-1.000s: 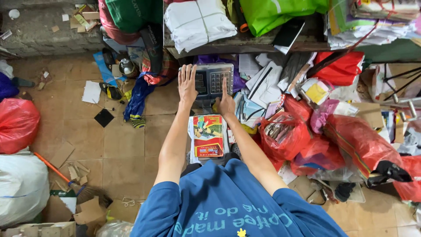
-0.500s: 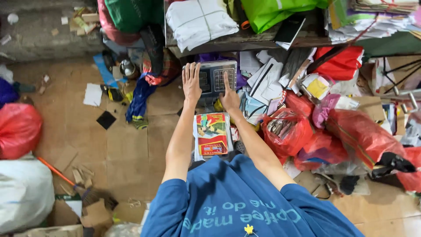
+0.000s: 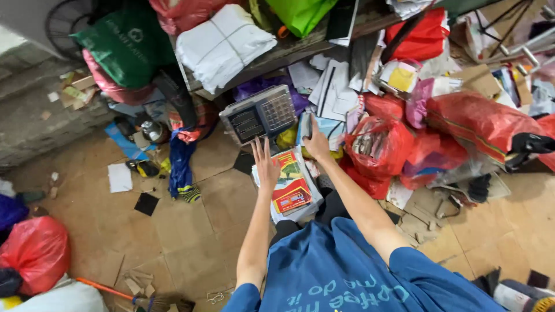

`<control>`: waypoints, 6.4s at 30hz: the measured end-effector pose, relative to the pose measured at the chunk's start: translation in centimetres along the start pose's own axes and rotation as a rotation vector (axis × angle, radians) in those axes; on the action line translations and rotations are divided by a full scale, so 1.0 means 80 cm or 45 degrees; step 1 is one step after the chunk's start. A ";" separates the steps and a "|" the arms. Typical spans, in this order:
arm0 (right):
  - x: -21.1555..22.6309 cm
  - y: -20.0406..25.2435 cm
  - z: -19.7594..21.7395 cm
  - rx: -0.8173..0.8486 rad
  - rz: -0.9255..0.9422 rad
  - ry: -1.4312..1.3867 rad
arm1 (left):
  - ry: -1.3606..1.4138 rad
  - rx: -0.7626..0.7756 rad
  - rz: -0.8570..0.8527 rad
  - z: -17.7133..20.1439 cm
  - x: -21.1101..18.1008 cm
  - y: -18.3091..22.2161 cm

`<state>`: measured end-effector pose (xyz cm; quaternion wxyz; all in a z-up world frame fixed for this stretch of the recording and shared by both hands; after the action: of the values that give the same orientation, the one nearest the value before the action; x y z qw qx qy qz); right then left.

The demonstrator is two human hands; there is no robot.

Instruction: The recorder weighs items on a scale and records information in a notebook.

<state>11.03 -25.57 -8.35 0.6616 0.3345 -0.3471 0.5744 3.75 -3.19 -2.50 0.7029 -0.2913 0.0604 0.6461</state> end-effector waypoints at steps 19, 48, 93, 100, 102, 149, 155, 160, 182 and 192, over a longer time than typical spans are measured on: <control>-0.177 -0.441 0.111 -0.064 -0.828 -1.125 | 0.008 0.377 0.579 -0.258 -0.136 0.039; -0.161 -0.038 0.154 0.117 -0.325 -0.945 | 0.948 0.177 0.799 -0.261 -0.096 0.057; 0.172 0.142 0.142 0.131 0.946 -0.234 | 1.897 0.011 0.860 -0.092 -0.019 0.004; 0.243 0.169 0.117 0.183 0.996 -0.389 | 1.925 -0.153 0.630 -0.085 0.006 -0.029; 0.277 0.173 0.118 0.156 1.038 -0.236 | 2.015 -0.187 0.639 -0.086 0.008 -0.018; 0.200 0.096 0.233 -0.224 0.666 -0.418 | 2.562 -0.112 0.689 -0.103 -0.094 0.073; 0.206 0.086 0.234 -0.286 0.643 -0.459 | 2.968 0.059 0.160 -0.004 -0.212 0.072; 0.215 0.087 0.238 -0.333 0.707 -0.445 | 2.569 0.116 -0.018 -0.006 -0.238 0.079; 0.290 0.168 0.244 -0.168 1.057 -1.103 | 2.085 -0.095 0.757 -0.070 -0.177 0.031; 0.317 0.147 0.206 0.309 0.981 -1.067 | 2.730 0.098 0.696 0.050 -0.227 0.028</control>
<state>0.63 -24.65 22.38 0.1679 0.4563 -0.6077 0.6279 -2.43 -17.09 8.44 0.1286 -0.6548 0.7201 0.1901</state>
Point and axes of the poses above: each hand's wrist, its own y-axis away from the middle knuckle, its own z-axis out of the back of the hand, x = y × z, the point moved 9 cm from there along -y, towards the middle knuckle, and after that the axes turned 12 degrees about -y, right-handed, at the moved point
